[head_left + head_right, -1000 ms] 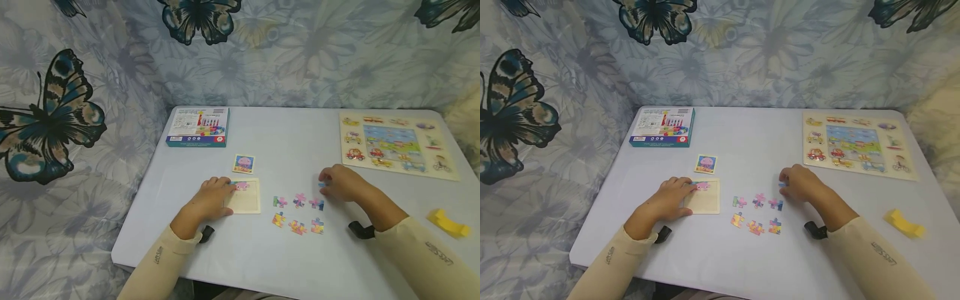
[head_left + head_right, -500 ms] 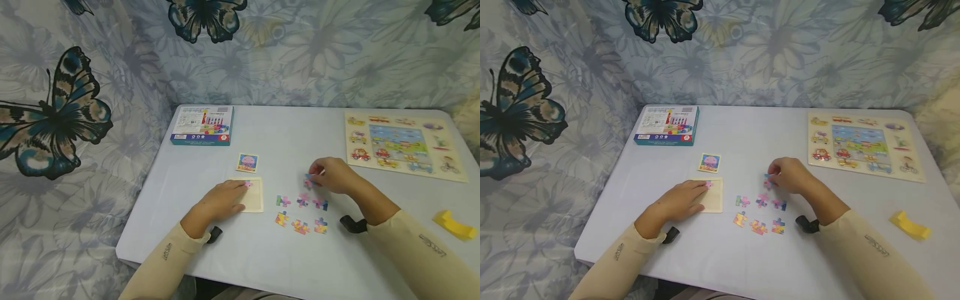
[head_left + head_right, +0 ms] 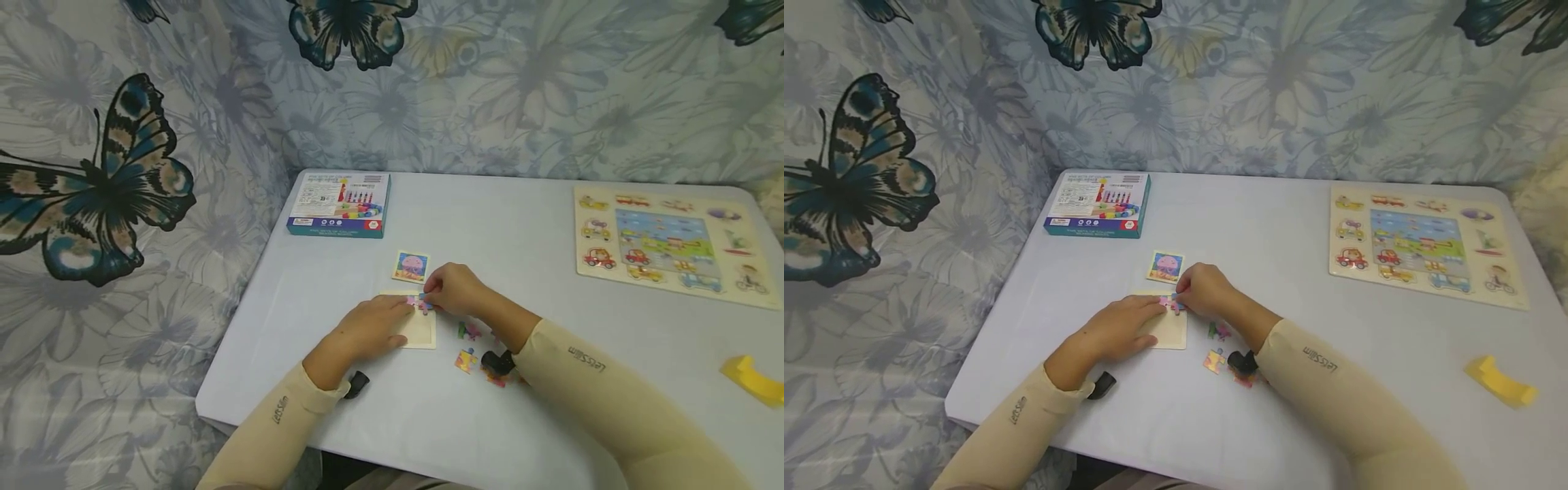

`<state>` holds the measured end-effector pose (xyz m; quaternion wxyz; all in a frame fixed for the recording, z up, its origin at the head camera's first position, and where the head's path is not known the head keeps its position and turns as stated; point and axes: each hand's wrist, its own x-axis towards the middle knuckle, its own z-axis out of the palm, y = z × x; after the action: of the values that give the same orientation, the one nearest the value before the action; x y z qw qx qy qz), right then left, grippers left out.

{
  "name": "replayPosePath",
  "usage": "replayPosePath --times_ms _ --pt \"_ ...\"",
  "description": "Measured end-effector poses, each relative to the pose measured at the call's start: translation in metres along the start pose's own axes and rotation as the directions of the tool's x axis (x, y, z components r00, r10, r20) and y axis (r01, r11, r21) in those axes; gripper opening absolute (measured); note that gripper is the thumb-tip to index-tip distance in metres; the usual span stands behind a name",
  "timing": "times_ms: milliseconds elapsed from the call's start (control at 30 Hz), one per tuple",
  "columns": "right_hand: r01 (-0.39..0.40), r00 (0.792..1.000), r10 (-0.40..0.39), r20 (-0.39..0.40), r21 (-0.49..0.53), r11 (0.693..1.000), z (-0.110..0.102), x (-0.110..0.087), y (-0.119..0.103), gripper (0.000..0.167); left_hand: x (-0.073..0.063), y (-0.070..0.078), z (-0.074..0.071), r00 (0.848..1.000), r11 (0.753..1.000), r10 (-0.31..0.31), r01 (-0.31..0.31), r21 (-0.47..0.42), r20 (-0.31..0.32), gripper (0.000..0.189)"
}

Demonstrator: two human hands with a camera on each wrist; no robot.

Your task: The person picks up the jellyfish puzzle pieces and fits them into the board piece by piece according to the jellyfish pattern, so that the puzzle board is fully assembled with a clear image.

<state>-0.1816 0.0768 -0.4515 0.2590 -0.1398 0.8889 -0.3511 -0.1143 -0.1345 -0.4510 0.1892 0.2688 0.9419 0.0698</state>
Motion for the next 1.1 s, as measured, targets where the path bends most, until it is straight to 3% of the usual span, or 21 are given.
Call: replayPosePath --times_ms 133,333,467,600,733,933,1100 --pt "0.012 1.0 -0.014 -0.023 -0.093 0.996 0.005 0.004 -0.005 0.007 0.001 0.002 0.002 1.0 0.999 0.024 -0.023 0.024 -0.015 0.065" --pt "0.014 0.999 -0.025 -0.036 -0.265 0.964 0.006 0.007 -0.011 0.008 0.003 0.007 0.004 1.0 0.997 0.005 -0.003 0.082 -0.016 0.066" --pt "-0.006 0.997 -0.017 -0.071 -0.32 0.948 0.004 0.007 -0.007 0.009 0.004 0.012 0.005 1.0 0.995 -0.008 0.009 0.098 -0.014 0.065" --pt "0.006 0.995 -0.041 -0.091 -0.356 0.934 -0.001 0.002 0.0 0.022 0.005 0.013 0.006 1.0 0.995 -0.009 0.01 0.095 -0.008 0.067" --pt "0.026 0.997 -0.049 -0.054 -0.364 0.931 -0.012 -0.014 0.005 0.021 0.007 0.01 0.007 1.0 0.997 0.007 -0.005 0.082 -0.024 0.067" --pt "-0.002 1.0 0.014 0.027 -0.391 0.92 -0.02 -0.053 0.021 0.019 0.009 -0.002 0.005 0.998 0.998 0.05 -0.048 0.045 -0.046 0.061" --pt "0.059 0.998 -0.066 -0.003 -0.413 0.909 -0.008 -0.073 0.037 0.021 0.004 -0.015 0.0 0.996 1.0 0.015 -0.016 -0.011 -0.085 0.055"
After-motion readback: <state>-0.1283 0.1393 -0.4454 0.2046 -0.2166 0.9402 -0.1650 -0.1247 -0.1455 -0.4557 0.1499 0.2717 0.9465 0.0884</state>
